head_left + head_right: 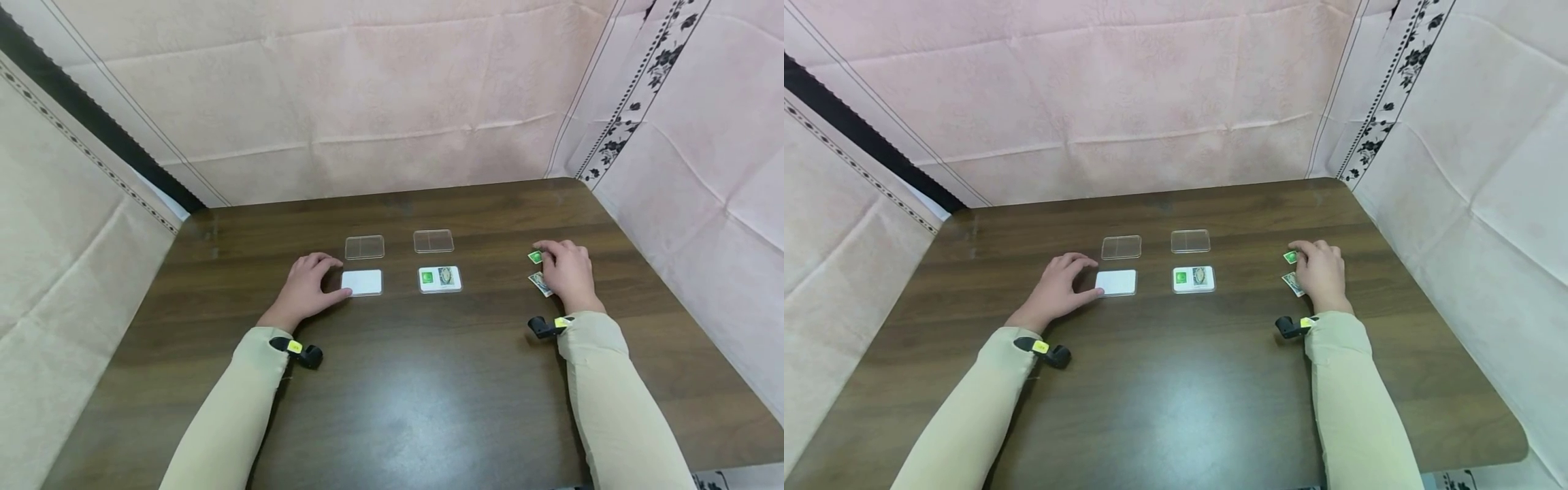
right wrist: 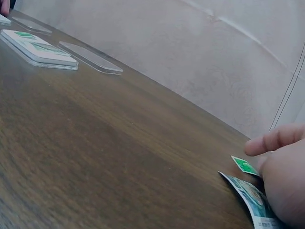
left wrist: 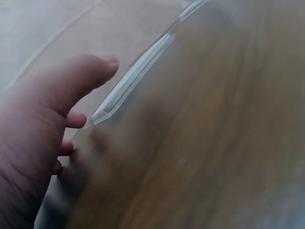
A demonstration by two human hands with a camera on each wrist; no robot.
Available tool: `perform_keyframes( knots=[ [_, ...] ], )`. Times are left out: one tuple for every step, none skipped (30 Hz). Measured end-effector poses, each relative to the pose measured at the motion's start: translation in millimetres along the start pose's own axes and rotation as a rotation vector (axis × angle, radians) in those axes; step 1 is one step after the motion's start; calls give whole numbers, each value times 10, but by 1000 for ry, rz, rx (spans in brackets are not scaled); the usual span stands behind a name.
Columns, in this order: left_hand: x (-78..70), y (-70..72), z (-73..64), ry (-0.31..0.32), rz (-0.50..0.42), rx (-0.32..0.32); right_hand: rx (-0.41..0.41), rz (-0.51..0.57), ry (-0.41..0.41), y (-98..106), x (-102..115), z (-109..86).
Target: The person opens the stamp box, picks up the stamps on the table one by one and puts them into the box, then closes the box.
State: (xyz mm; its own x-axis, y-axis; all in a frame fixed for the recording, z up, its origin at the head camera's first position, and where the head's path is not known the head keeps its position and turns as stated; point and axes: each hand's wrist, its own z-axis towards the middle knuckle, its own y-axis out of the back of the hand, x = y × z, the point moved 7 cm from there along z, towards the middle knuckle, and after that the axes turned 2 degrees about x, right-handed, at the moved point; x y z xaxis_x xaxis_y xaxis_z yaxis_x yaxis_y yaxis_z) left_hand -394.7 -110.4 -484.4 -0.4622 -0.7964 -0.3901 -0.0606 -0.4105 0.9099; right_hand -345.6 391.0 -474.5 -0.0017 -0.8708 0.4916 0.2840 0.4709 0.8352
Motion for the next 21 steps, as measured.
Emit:
perform_keyframes(
  knots=[
    [11,-7,0,-2,-5,12,2,3,-7,1,-8,0],
    [24,-13,-1,-2,-10,22,4,0,-15,0,-17,-1],
    [39,-19,-2,-1,-12,29,6,1,-26,-3,-28,-2],
    [52,-26,-3,-1,-15,39,9,-2,-36,-6,-41,-4],
    [63,-32,-4,0,-17,47,13,-4,-47,-9,-54,-7],
    [72,-37,-3,-2,-19,54,18,-7,-60,-13,-67,-11],
    [81,-39,-6,-3,-24,58,23,-11,-67,-21,-71,-12],
    [87,-40,-8,-3,-25,60,27,-13,-75,-27,-76,-12],
    [92,-41,-9,-4,-25,63,31,-10,-82,-32,-81,-12],
    [92,-41,-9,-7,-26,65,35,-10,-86,-36,-84,-10],
    [91,-39,-9,-8,-27,64,38,-9,-89,-37,-82,-10],
    [89,-38,-10,-11,-29,65,39,-8,-92,-35,-77,-11],
    [88,-38,-8,-11,-29,64,39,-8,-94,-30,-70,-11],
    [86,-36,-8,-11,-30,64,39,-6,-96,-25,-65,-12],
    [84,-34,-8,-12,-33,64,39,-5,-97,-21,-61,-10],
    [80,-33,-8,-13,-34,64,39,-7,-99,-19,-58,-12],
    [77,-32,-8,-12,-36,63,38,-6,-99,-15,-52,-14],
    [74,-31,-8,-12,-36,63,37,-5,-100,-11,-46,-17],
    [71,-29,-7,-10,-35,61,35,-4,-98,-11,-42,-19],
    [66,-26,-9,-10,-37,62,34,-6,-95,-11,-39,-18],
    [63,-25,-8,-8,-38,63,32,-8,-91,-12,-36,-18]
  ],
)
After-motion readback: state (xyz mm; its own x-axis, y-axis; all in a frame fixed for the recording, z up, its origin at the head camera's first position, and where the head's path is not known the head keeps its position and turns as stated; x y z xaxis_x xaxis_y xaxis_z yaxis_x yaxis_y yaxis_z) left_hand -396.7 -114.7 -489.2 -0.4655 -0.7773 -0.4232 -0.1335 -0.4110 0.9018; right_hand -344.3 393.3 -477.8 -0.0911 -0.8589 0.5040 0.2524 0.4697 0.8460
